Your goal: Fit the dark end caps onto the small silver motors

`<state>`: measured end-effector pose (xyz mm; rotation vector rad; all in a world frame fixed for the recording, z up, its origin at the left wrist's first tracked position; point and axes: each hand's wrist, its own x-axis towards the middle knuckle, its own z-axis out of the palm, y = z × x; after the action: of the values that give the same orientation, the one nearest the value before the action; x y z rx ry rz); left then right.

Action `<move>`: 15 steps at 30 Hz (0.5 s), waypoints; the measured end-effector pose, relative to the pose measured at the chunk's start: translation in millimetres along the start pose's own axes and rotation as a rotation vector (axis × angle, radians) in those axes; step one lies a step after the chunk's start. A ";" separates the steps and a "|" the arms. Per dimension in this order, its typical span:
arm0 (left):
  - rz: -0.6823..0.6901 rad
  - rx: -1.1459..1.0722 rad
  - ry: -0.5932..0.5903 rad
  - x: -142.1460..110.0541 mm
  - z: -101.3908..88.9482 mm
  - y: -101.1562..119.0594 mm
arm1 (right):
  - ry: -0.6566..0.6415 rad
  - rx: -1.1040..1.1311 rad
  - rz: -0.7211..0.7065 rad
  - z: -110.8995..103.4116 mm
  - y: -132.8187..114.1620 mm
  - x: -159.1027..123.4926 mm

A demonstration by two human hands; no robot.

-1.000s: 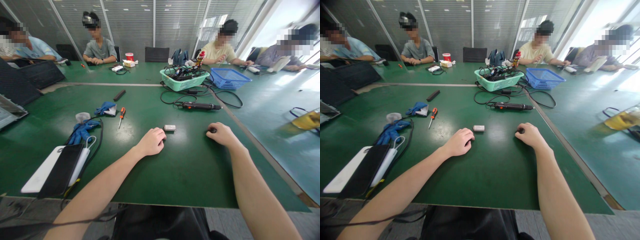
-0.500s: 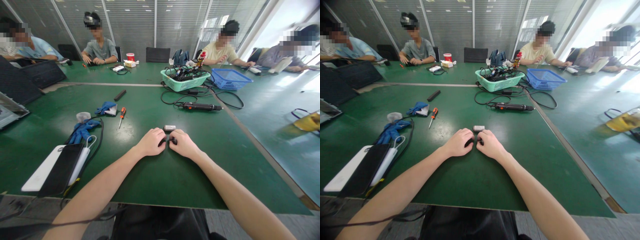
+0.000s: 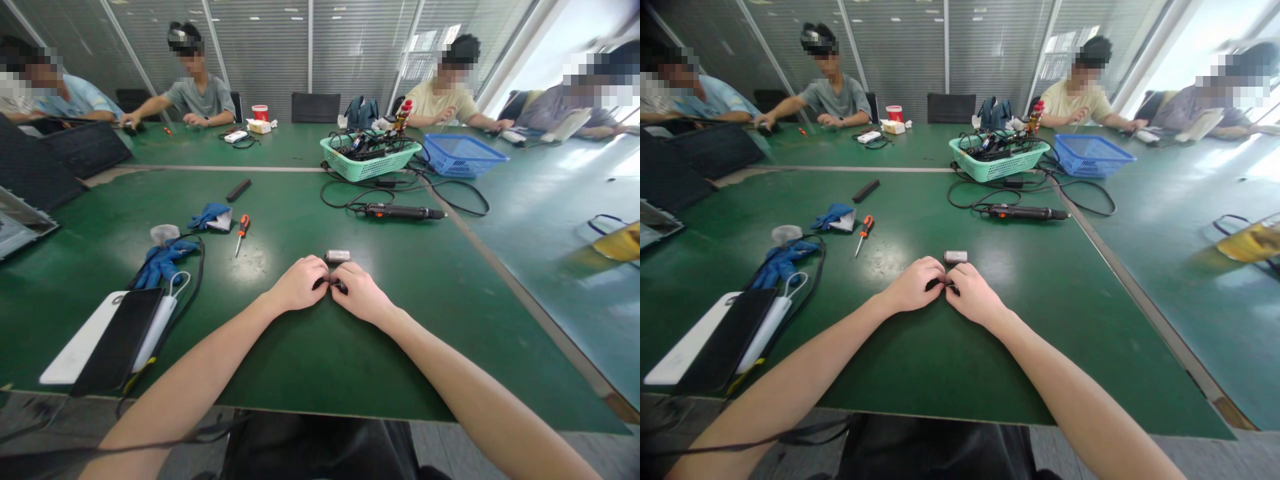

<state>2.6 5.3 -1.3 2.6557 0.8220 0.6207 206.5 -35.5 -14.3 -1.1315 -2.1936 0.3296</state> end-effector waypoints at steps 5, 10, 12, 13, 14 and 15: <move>-0.001 0.005 0.000 1.1 0.0 0.4 | -0.022 0.020 0.005 -6.2 -1.8 -0.3; -0.006 0.030 -0.006 1.5 1.1 0.4 | -0.034 -0.007 0.031 -20.7 1.5 -4.2; -0.005 0.031 -0.002 1.3 1.3 -0.2 | -0.052 -0.029 0.022 -25.0 4.0 -5.8; -0.002 0.030 -0.002 1.2 1.3 -0.4 | -0.062 -0.033 0.018 -26.3 5.3 -6.4; 0.002 0.028 -0.003 0.9 1.2 -0.6 | -0.070 -0.032 0.019 -26.9 6.4 -6.8; 0.006 0.028 -0.003 0.7 1.2 -0.7 | -0.075 -0.030 0.024 -27.0 7.5 -7.2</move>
<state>3.4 6.1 -2.4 2.6841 0.8282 0.6103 231.6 -38.5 -0.4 -1.1797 -2.2582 0.3561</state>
